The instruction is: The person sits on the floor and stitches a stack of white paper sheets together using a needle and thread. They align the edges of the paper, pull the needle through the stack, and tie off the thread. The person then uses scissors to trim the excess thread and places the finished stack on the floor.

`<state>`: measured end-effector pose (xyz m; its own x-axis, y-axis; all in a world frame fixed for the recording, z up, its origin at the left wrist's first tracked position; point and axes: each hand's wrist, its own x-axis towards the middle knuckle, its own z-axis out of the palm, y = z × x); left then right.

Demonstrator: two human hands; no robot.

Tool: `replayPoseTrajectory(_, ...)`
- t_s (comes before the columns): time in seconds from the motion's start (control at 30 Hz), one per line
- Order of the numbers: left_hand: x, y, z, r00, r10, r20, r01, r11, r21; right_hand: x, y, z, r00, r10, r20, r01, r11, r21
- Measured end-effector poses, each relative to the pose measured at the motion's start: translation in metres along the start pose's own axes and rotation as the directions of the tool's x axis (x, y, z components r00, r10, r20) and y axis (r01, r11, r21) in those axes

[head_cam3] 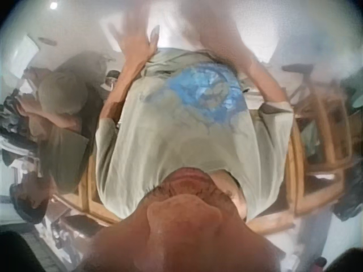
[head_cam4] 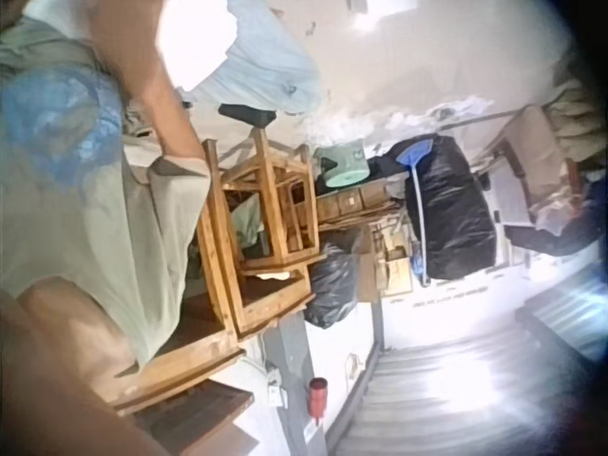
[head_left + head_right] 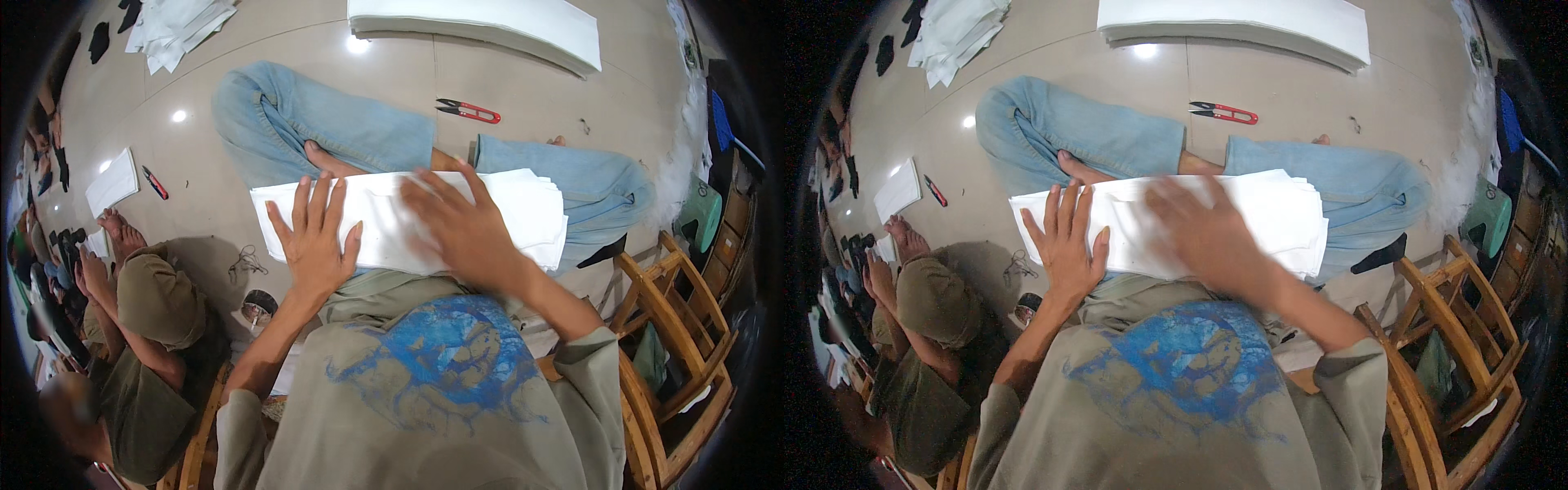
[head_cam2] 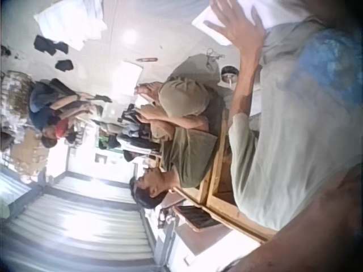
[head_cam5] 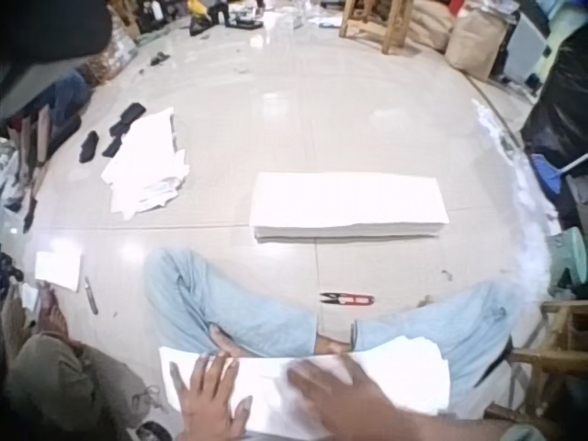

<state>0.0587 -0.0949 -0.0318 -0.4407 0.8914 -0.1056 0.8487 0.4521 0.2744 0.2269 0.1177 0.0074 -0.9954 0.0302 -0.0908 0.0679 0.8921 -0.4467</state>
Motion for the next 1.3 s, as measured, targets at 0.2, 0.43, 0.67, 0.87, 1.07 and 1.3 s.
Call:
replayPoseTrajectory(0.2,-0.010,-0.006,0.001,0.998,-0.020,-0.059,0.020,1.000,-0.013,0.019,0.014,-0.091,0.658,0.565,-0.498,-0.409,0.823,0.394)
replayPoseTrajectory(0.43,-0.015,-0.016,0.000,0.997,0.021,-0.079,-0.023,0.999,-0.031,-0.025,0.059,-0.038,0.817,0.570,0.088,-0.560,0.820,-0.116)
replayPoseTrajectory(0.67,0.032,0.011,-0.040,1.000,0.027,-0.009,-0.029,0.928,-0.371,0.017,0.010,-0.022,0.897,0.306,-0.320,-0.221,0.935,0.276)
replayPoseTrajectory(0.87,0.049,0.023,-0.019,0.932,0.341,0.125,-0.269,0.879,-0.394,-0.048,-0.007,0.025,0.906,0.395,-0.149,-0.325,0.878,0.352)
replayPoseTrajectory(1.07,0.045,0.016,-0.013,0.886,0.459,0.072,-0.383,0.810,-0.444,-0.005,0.000,-0.002,0.941,0.285,-0.182,-0.222,0.926,0.304)
replayPoseTrajectory(1.3,0.043,0.015,-0.010,0.885,0.463,0.053,-0.383,0.787,-0.484,-0.009,-0.001,-0.006,0.903,0.395,-0.169,-0.299,0.861,0.412)
